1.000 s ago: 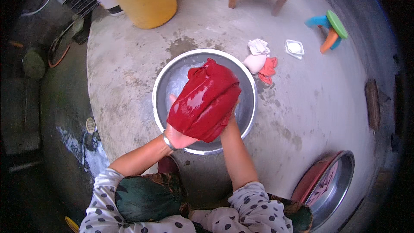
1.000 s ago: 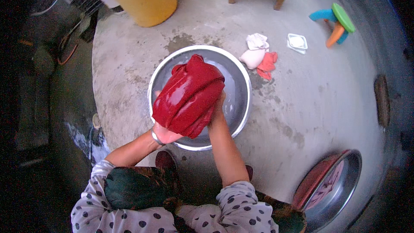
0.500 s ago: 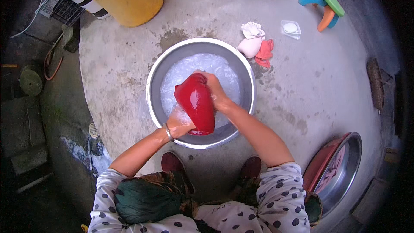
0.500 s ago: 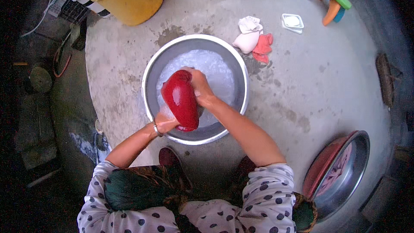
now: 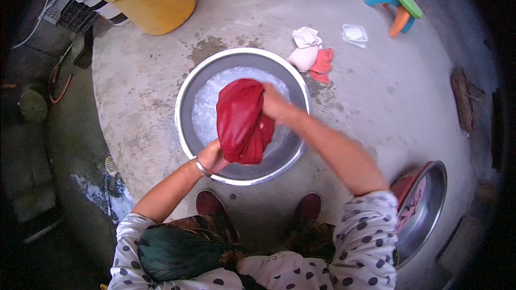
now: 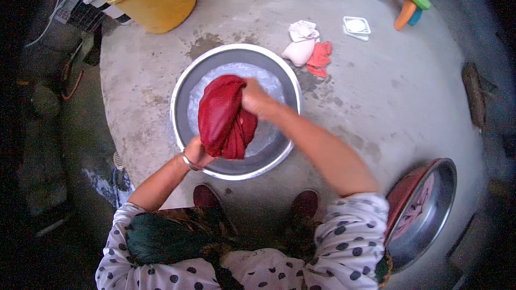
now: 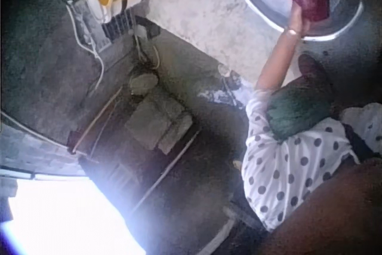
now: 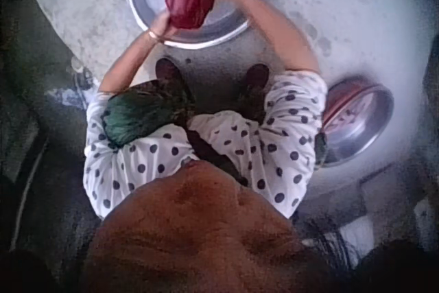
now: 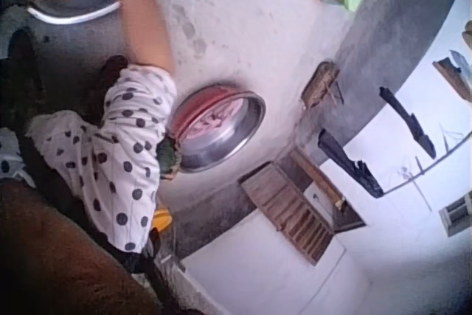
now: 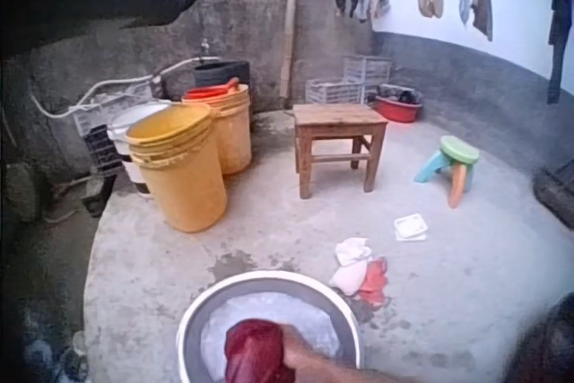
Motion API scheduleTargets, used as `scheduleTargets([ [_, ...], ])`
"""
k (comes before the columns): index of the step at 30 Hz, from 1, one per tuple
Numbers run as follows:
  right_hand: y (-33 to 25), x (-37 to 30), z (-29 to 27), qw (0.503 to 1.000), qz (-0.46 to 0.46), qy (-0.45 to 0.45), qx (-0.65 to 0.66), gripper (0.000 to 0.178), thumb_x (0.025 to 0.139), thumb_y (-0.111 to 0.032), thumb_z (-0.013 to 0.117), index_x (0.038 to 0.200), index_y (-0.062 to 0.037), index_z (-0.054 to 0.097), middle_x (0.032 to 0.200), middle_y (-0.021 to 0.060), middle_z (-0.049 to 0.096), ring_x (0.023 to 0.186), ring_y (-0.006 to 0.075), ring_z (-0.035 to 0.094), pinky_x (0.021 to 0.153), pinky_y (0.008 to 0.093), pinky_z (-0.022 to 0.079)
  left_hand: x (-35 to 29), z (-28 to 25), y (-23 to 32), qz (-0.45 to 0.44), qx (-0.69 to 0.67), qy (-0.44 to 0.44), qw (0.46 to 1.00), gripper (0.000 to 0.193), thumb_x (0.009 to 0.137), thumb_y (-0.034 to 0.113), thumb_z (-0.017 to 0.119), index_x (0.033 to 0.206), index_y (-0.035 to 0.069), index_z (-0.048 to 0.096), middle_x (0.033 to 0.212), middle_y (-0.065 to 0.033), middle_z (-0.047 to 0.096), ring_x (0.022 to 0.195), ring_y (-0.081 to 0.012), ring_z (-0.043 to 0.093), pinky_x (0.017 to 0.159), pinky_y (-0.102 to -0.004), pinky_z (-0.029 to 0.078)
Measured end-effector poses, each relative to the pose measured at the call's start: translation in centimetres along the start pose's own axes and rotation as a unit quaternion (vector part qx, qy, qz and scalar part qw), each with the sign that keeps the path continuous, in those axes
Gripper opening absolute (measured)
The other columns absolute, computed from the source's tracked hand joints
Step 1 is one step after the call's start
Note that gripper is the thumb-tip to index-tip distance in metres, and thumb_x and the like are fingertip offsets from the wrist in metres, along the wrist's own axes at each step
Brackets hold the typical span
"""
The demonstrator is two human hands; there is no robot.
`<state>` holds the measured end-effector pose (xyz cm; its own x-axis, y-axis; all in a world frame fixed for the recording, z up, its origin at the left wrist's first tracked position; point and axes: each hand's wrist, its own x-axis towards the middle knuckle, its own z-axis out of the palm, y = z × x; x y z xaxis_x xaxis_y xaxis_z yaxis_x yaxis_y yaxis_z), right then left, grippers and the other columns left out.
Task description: The person sits on a concrete floor and hand-washes several pieces of clothing, including a red shirt and a white cloth, in a metal basin filled with soapy water. They scrub, rinse, and wring out the items one by one, transferring them to a larger basin as they finish.
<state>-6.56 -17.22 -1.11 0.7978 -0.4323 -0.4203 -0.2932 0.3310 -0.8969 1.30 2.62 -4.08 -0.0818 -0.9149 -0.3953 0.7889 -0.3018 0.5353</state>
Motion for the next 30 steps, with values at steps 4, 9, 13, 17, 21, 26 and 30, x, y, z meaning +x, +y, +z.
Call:
scheduleTargets([
  [4, -7.9, -6.6, -11.7, 0.973, 0.035, -0.132, -0.186, 0.021, 0.066, -0.006, 0.055, 0.083, 0.0031, 0.061, 0.072, 0.0039, 0.060, 0.061, 0.0095, 0.055, 0.055, 0.0269, 0.047, 1.8, 4.5, 2.4, -0.065, 0.274, 0.077, 0.956, 0.054, 0.088, 0.043, 0.046, 0.132, 0.013, 0.037, 0.124, -0.0114, 0.047, 0.116, -0.0238, 0.044, 0.098, -0.0418, 0.035],
  [9, -13.9, -23.1, -23.3, 0.832, 0.380, -0.036, -0.402, 0.023, 0.057, -0.011, 0.065, 0.076, 0.0012, 0.062, 0.071, 0.0061, 0.062, 0.062, 0.0139, 0.058, 0.058, 0.0304, 0.050, 1.8, 0.9, 0.3, -0.071, 0.290, 0.134, 0.945, 0.040, 0.085, 0.027, 0.054, 0.120, 0.011, 0.050, 0.110, -0.0112, 0.056, 0.098, -0.0193, 0.055, 0.086, -0.0338, 0.044],
  [13, -11.9, -39.3, -29.8, 0.649, 0.579, 0.060, -0.490, 0.035, 0.052, -0.013, 0.071, 0.083, 0.0008, 0.065, 0.082, 0.0075, 0.065, 0.073, 0.0207, 0.059, 0.067, 0.0365, 0.050, 2.8, 1.2, -0.1, -0.080, 0.292, 0.125, 0.945, 0.037, 0.084, 0.021, 0.055, 0.119, 0.011, 0.050, 0.105, -0.0085, 0.058, 0.092, -0.0172, 0.057, 0.082, -0.0326, 0.045],
  [17, -5.7, -47.9, -34.1, 0.489, 0.765, 0.151, -0.391, 0.039, 0.056, -0.017, 0.078, 0.091, -0.0058, 0.067, 0.095, 0.0121, 0.065, 0.085, 0.0253, 0.061, 0.076, 0.0418, 0.047, 3.1, 0.5, 0.2, -0.081, 0.275, 0.138, 0.948, 0.035, 0.084, 0.017, 0.055, 0.119, 0.010, 0.051, 0.103, -0.0079, 0.059, 0.091, -0.0170, 0.058, 0.079, -0.0301, 0.047],
  [21, -3.3, -38.3, -35.4, 0.613, 0.397, -0.018, -0.683, 0.017, 0.069, -0.017, 0.061, 0.074, -0.0010, 0.063, 0.074, 0.0165, 0.061, 0.068, 0.0269, 0.057, 0.064, 0.0387, 0.046, 3.2, 0.0, 0.2, -0.089, 0.289, 0.145, 0.942, 0.035, 0.084, 0.016, 0.054, 0.118, 0.010, 0.051, 0.103, -0.0084, 0.060, 0.089, -0.0164, 0.058, 0.078, -0.0294, 0.047],
  [26, -4.9, -17.7, -28.0, 0.748, 0.060, 0.112, -0.651, 0.028, 0.075, -0.019, 0.060, 0.099, -0.0046, 0.057, 0.094, 0.0176, 0.058, 0.088, 0.0318, 0.056, 0.076, 0.0413, 0.045, 3.5, -0.3, -0.3, -0.102, 0.243, 0.163, 0.951, 0.036, 0.083, 0.015, 0.054, 0.118, 0.008, 0.051, 0.103, -0.0090, 0.060, 0.088, -0.0159, 0.059, 0.078, -0.0296, 0.047],
  [30, -2.2, -5.0, -22.7, 0.774, 0.021, 0.200, -0.600, 0.085, 0.067, -0.047, 0.069, 0.135, -0.0152, 0.029, 0.133, 0.0238, 0.030, 0.121, 0.0400, 0.035, 0.100, 0.0465, 0.030, 3.3, 0.7, -0.9, -0.093, 0.214, 0.153, 0.960, 0.035, 0.086, 0.015, 0.052, 0.120, 0.007, 0.050, 0.104, -0.0094, 0.060, 0.090, -0.0168, 0.059, 0.079, -0.0297, 0.048],
])
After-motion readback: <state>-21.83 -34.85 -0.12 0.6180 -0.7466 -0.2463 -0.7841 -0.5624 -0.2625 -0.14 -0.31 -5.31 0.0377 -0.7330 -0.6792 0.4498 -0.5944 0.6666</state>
